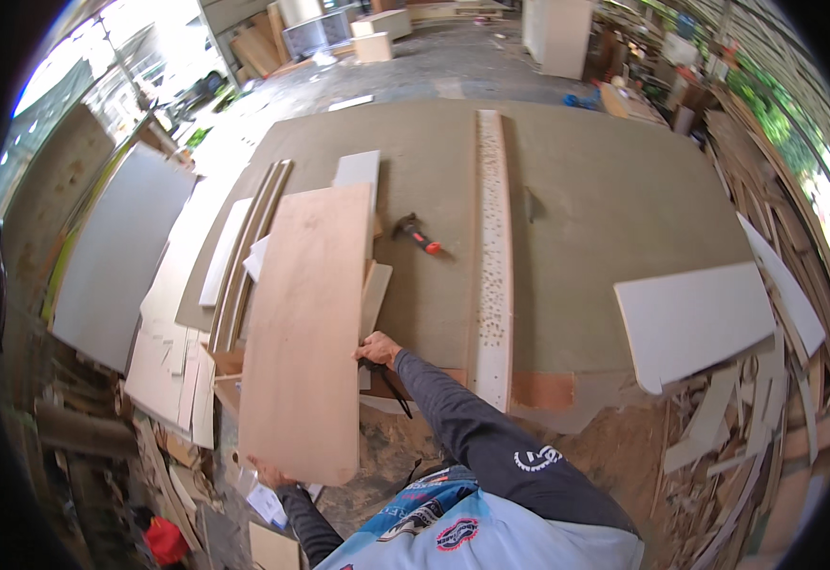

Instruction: The person aligns and marks wood panels on a workbench, using a hammer to tap pieces into place and measuring with a tape measure to mark specific points with a pencil.

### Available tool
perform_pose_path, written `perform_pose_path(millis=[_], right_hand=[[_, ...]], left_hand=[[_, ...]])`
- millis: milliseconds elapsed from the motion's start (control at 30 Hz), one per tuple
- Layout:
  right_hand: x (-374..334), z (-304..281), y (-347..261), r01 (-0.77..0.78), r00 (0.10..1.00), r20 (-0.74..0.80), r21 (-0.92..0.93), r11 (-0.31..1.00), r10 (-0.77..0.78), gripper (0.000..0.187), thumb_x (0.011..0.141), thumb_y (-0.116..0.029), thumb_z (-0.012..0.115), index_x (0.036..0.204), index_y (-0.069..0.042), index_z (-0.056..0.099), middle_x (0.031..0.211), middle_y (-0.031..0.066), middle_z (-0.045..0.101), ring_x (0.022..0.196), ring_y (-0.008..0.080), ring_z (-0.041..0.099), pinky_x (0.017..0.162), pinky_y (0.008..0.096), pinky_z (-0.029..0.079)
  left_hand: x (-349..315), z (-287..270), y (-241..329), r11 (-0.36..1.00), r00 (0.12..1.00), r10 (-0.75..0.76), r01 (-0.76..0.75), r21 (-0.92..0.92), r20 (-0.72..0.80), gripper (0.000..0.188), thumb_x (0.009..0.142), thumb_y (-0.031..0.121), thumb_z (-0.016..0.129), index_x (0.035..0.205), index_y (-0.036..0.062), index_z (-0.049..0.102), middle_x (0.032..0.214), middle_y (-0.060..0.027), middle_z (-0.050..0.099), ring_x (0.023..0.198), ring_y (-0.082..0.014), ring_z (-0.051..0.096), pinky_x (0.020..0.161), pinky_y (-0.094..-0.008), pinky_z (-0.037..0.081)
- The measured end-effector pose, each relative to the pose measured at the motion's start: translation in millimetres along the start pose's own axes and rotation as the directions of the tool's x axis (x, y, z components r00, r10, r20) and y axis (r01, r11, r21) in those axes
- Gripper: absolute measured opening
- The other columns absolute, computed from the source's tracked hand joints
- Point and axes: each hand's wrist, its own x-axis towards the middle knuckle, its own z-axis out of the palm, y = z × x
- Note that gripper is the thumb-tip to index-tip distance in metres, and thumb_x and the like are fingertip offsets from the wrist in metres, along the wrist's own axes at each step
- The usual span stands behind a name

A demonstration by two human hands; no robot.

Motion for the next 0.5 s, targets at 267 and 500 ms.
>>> perform_pose_path(millis=[267, 500], right_hand=[[-164.6, -19.6, -35.3, -0.033, 0.996, -0.069, 0.321, 0.946, 0.058, 0.039, 0.092, -0.031, 0.074, 0.109, 0.003, 0.067, 0.097, 0.0083, 0.071, 0.088, 0.0124, 0.065, 0.077, 0.0315, 0.052], [-336.6, -94.9, -54.6, 0.225, 0.948, -0.269, 0.184, 0.957, -0.172, 0.040, 0.094, -0.034, 0.073, 0.113, 0.000, 0.067, 0.097, 0.0041, 0.069, 0.089, 0.0112, 0.063, 0.080, 0.0284, 0.051]], left_hand=[[-22.1, -2.6, 147.3, 0.794, 0.967, 0.164, -0.245, 0.557, 0.193, 0.068, 0.100, 0.043, 0.048, 0.151, -0.0003, 0.037, 0.134, -0.0209, 0.063, 0.115, -0.0331, 0.065, 0.096, -0.0458, 0.055], [-42.2, 30.1, 291.1, 0.878, 0.960, -0.129, -0.007, 0.479, 0.250, 0.063, 0.105, 0.038, 0.044, 0.154, 0.0022, 0.028, 0.134, -0.0228, 0.061, 0.116, -0.0422, 0.062, 0.094, -0.0527, 0.051]])
